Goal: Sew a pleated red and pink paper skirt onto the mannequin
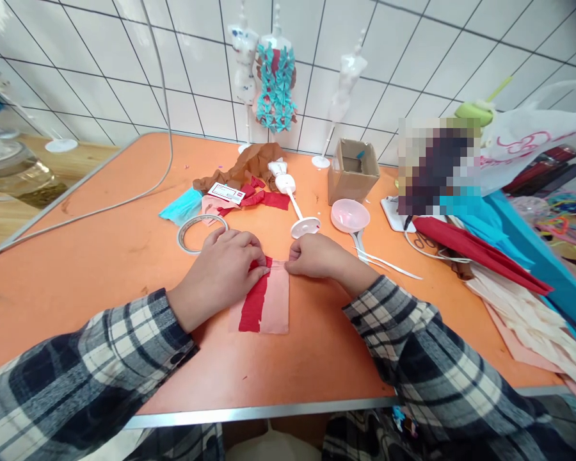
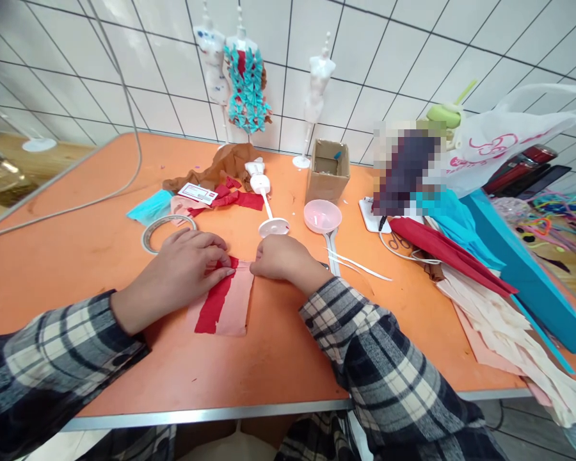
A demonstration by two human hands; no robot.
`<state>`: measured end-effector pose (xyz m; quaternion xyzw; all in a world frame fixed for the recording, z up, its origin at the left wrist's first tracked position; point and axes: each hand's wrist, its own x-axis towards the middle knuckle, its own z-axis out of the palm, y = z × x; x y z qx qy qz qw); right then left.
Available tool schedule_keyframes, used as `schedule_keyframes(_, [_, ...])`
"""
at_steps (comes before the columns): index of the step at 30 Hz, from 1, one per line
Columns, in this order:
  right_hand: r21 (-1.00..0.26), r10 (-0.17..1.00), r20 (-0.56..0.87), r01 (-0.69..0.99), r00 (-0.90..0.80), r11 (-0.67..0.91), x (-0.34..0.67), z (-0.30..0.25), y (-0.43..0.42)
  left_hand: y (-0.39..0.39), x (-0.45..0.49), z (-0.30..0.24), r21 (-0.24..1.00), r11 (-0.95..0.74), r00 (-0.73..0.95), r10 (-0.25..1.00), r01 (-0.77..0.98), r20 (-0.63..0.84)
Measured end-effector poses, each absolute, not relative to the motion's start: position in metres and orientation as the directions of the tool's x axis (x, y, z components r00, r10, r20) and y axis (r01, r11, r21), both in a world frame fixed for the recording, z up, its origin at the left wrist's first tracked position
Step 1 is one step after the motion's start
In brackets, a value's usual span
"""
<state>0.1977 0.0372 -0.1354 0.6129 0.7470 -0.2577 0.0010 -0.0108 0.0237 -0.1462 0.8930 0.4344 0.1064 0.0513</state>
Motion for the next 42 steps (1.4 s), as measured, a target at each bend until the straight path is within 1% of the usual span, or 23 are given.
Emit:
schedule_keyframes(2, [-0.523,0.909,-0.307,0.848,-0.281,0.086,0.206,-0.138,0.035,0.023,-0.011,-0.144,0.178,-0.624,0.608,0.782,0.761,0.138])
schedule_keyframes(4, [-0.672,0.923,-0.242,0.738,-0.298,0.062,0.214,-0.14,0.029,0.022,-0.011,-0.143,0.174,-0.63,0.615,0.776,0.757,0.138])
schedule_keyframes(5, [-0.719,0.941,-0.186,0.692,-0.282,0.065,0.217,-0.141,0.025,0.021,-0.01,-0.143,0.172,-0.632,0.616,0.775,0.756,0.14])
schedule_keyframes(7, [-0.74,0.968,-0.043,0.659,-0.249,0.137,0.22,-0.144,0.017,0.021,-0.01,-0.143,0.169,-0.635,0.618,0.773,0.754,0.143])
schedule_keyframes(9, [-0.685,0.954,0.102,0.675,-0.283,0.273,0.218,-0.146,0.011,0.021,-0.011,-0.144,0.171,-0.636,0.619,0.772,0.753,0.143])
schedule_keyframes(10, [-0.643,0.936,0.151,0.687,-0.319,0.338,0.216,-0.148,0.01,0.021,-0.011,-0.145,0.171,-0.636,0.62,0.771,0.752,0.144])
schedule_keyframes(12, [-0.56,0.909,0.186,0.721,-0.372,0.409,0.211,-0.151,0.009,0.021,-0.012,-0.146,0.17,-0.639,0.622,0.769,0.75,0.146])
schedule_keyframes(16, [-0.438,0.916,0.138,0.806,-0.377,0.398,0.207,-0.156,0.01,0.02,-0.011,-0.145,0.17,-0.638,0.62,0.77,0.751,0.148])
schedule_keyframes(21, [-0.384,0.885,0.28,0.802,-0.371,0.458,0.204,-0.153,0.004,0.019,-0.01,-0.143,0.169,-0.634,0.616,0.773,0.755,0.15])
schedule_keyframes(22, [-0.364,0.879,0.278,0.804,-0.388,0.47,0.203,-0.153,0.003,0.019,-0.01,-0.143,0.168,-0.635,0.617,0.773,0.754,0.151])
schedule_keyframes(26, [-0.29,0.89,0.174,0.842,-0.421,0.455,0.196,-0.154,0.002,0.02,-0.011,-0.144,0.156,-0.642,0.623,0.766,0.751,0.159])
schedule_keyframes(28, [-0.282,0.893,0.199,0.849,-0.404,0.447,0.194,-0.153,0.001,0.02,-0.011,-0.144,0.149,-0.643,0.623,0.766,0.752,0.162])
schedule_keyframes(31, [-0.264,0.874,0.254,0.84,-0.414,0.475,0.192,-0.151,-0.002,0.02,-0.011,-0.144,0.147,-0.643,0.623,0.765,0.751,0.164])
schedule_keyframes(34, [-0.227,0.875,0.192,0.848,-0.444,0.479,0.191,-0.15,-0.003,0.02,-0.01,-0.144,0.155,-0.641,0.621,0.767,0.752,0.162])
schedule_keyframes(36, [-0.241,0.892,0.147,0.859,-0.428,0.451,0.19,-0.151,-0.001,0.02,-0.01,-0.143,0.158,-0.636,0.617,0.771,0.755,0.155])
schedule_keyframes(39, [-0.309,0.909,0.109,0.856,-0.401,0.415,0.188,-0.152,0.005,0.021,-0.01,-0.144,0.153,-0.638,0.62,0.77,0.755,0.154])
schedule_keyframes(40, [-0.314,0.909,0.103,0.854,-0.403,0.414,0.187,-0.152,0.008,0.021,-0.01,-0.144,0.148,-0.64,0.621,0.768,0.754,0.155])
schedule_keyframes(42, [-0.28,0.901,0.102,0.857,-0.422,0.433,0.186,-0.152,0.011,0.021,-0.01,-0.144,0.132,-0.639,0.62,0.769,0.758,0.157])
